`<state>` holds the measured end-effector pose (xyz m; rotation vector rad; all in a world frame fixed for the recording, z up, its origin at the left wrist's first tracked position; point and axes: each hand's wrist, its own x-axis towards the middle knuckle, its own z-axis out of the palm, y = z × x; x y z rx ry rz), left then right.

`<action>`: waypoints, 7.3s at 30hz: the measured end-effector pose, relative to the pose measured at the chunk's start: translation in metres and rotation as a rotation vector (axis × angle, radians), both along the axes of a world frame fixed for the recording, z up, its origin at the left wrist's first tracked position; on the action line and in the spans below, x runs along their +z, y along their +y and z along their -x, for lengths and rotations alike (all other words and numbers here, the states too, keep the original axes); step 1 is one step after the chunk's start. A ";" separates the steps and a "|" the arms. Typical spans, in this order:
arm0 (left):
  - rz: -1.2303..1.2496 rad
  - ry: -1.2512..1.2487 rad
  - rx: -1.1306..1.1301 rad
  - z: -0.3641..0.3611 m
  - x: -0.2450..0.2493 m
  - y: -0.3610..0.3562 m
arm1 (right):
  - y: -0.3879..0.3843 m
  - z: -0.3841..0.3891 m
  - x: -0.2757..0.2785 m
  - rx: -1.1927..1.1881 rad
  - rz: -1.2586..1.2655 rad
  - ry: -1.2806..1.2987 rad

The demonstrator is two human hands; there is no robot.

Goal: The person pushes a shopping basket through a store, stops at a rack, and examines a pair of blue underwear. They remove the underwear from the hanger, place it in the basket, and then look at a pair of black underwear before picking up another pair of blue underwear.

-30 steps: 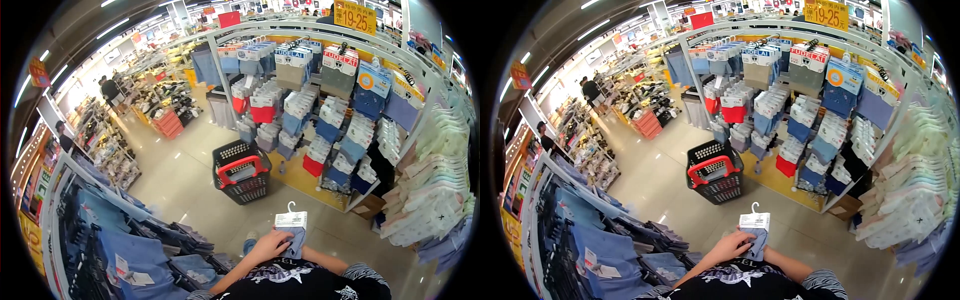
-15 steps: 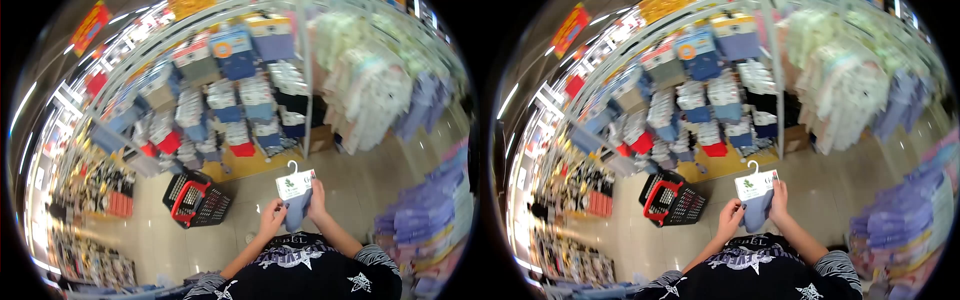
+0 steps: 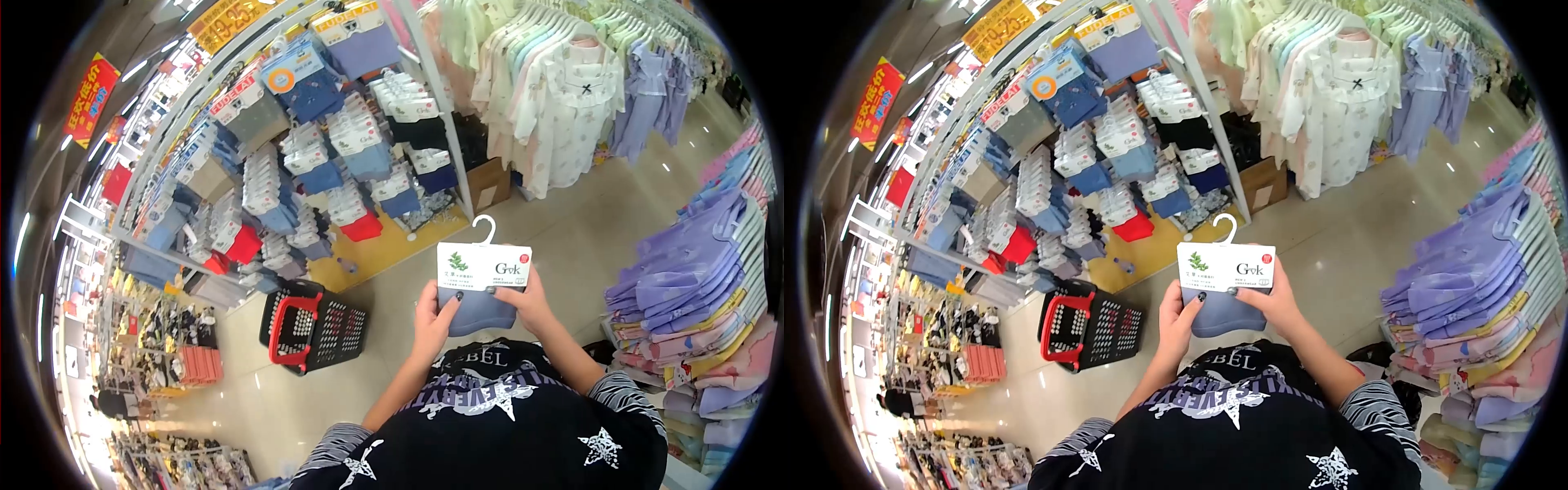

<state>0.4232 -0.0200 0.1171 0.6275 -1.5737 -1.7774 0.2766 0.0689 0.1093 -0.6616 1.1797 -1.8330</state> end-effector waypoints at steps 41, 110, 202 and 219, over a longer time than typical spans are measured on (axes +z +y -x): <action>0.072 -0.124 0.005 0.009 0.005 -0.008 | -0.006 0.005 0.000 -0.129 0.208 0.004; 0.213 -0.042 0.175 -0.036 -0.001 -0.014 | -0.035 -0.001 -0.023 0.361 -0.026 -0.340; 0.346 -0.118 0.343 -0.064 0.016 -0.046 | -0.047 -0.017 -0.054 0.453 -0.152 -0.051; 1.043 -0.406 -0.011 -0.042 0.036 -0.030 | -0.047 -0.017 -0.050 0.438 -0.213 -0.093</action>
